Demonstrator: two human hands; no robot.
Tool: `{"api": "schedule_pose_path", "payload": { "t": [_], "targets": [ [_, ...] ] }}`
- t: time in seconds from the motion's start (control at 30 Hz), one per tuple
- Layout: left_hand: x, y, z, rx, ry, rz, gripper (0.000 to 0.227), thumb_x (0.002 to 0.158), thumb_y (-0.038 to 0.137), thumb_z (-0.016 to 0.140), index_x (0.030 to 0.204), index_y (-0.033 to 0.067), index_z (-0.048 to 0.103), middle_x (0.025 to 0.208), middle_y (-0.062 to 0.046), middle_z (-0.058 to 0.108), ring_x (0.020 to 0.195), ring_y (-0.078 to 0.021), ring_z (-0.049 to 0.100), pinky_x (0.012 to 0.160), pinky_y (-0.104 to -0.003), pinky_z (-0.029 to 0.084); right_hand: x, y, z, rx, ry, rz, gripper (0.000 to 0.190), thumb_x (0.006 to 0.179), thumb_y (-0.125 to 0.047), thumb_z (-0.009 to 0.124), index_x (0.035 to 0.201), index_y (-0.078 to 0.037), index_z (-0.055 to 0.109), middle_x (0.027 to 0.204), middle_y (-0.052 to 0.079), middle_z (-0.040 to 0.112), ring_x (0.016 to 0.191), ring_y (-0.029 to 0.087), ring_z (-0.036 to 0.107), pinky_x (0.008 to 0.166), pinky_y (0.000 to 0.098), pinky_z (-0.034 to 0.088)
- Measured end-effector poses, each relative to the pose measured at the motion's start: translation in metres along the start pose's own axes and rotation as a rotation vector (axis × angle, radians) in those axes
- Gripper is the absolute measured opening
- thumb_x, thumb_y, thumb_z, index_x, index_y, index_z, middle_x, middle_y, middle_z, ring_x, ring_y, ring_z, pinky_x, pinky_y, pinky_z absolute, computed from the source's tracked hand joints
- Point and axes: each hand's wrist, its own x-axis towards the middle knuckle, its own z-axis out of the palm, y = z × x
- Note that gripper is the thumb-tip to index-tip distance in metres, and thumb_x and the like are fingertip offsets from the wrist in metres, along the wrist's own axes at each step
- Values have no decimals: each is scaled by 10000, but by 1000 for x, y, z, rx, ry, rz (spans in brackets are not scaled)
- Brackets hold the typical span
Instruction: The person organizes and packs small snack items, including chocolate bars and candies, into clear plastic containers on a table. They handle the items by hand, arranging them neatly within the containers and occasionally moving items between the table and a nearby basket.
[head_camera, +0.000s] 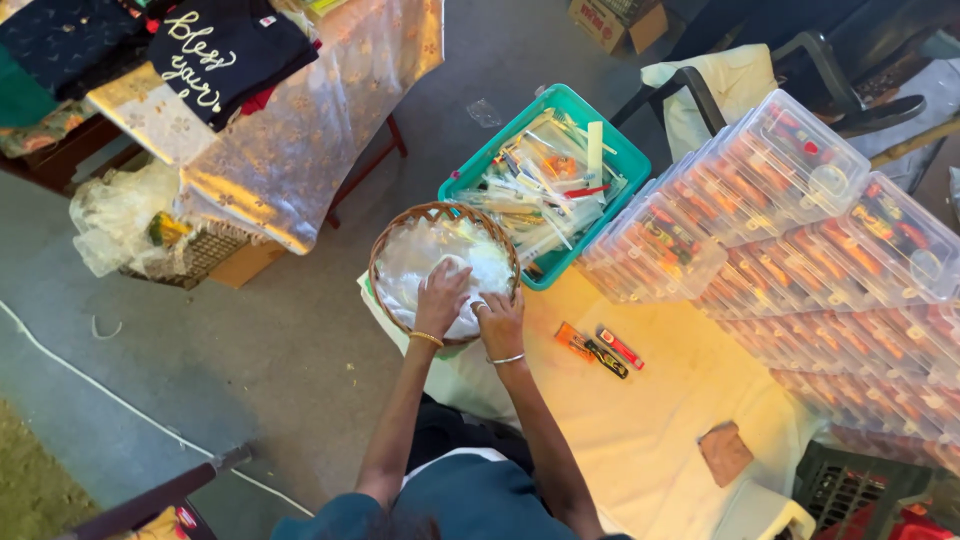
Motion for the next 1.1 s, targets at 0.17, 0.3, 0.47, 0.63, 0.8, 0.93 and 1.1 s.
{"api": "schedule_pose_path", "payload": {
  "t": [0.17, 0.3, 0.47, 0.63, 0.8, 0.93, 1.1],
  "targets": [
    [4, -19, 11, 14, 30, -45, 503, 904, 111, 673, 1364, 311, 634, 1513, -184, 509, 1344, -327, 535, 1090, -436, 474, 8, -12, -16, 44, 66, 48, 127, 864, -133, 672, 951, -168, 757, 1025, -34, 740, 1083, 161, 666, 1136, 516, 381],
    [7, -14, 6, -20, -11, -110, 592, 890, -26, 557, 1395, 277, 622, 1528, -212, 483, 1328, -375, 516, 1069, -433, 473, 5, -20, -23, 4, 166, 41, 160, 863, -130, 673, 994, -163, 759, 1019, -44, 732, 1071, 155, 659, 1102, 503, 390],
    [8, -7, 2, -25, -6, -107, 626, 847, -63, 524, 1373, 259, 630, 1483, -192, 512, 1255, -408, 539, 1058, -460, 475, 1, -22, -36, -56, 271, -64, 212, 846, -127, 706, 1054, -142, 744, 1076, -21, 732, 1047, 169, 656, 1048, 474, 393],
    [8, -13, 10, -7, 28, -112, 578, 870, -49, 555, 1348, 264, 647, 1481, -202, 500, 1239, -417, 532, 1051, -471, 473, 4, -4, -71, -68, 569, 143, 103, 931, -77, 724, 990, -149, 678, 1042, -4, 709, 1031, 200, 679, 1039, 484, 433],
    [14, 3, 5, 43, 34, -47, 548, 885, -38, 577, 1329, 262, 687, 1485, -178, 507, 1298, -374, 537, 1085, -468, 465, -29, 55, -91, 485, 661, 837, 66, 1008, -161, 698, 1039, -103, 700, 927, -26, 756, 675, 69, 649, 631, 278, 509],
    [11, 54, 8, -21, 63, 86, 367, 919, 190, 657, 1281, 128, 663, 1425, -175, 575, 1320, -347, 554, 1085, -477, 444, -94, 113, -92, 1103, 710, 952, 166, 994, -169, 705, 1137, -88, 685, 875, -35, 699, 696, 49, 610, 577, 201, 479],
    [-15, 123, 104, -927, -324, -46, 444, 1034, 292, 571, 1421, 75, 550, 1354, -120, 660, 1266, -207, 621, 1047, -353, 481, -181, 152, -85, 1282, 768, 1317, 137, 994, -175, 720, 1106, -101, 694, 895, -29, 694, 715, 64, 613, 569, 201, 452]
  ]
}}
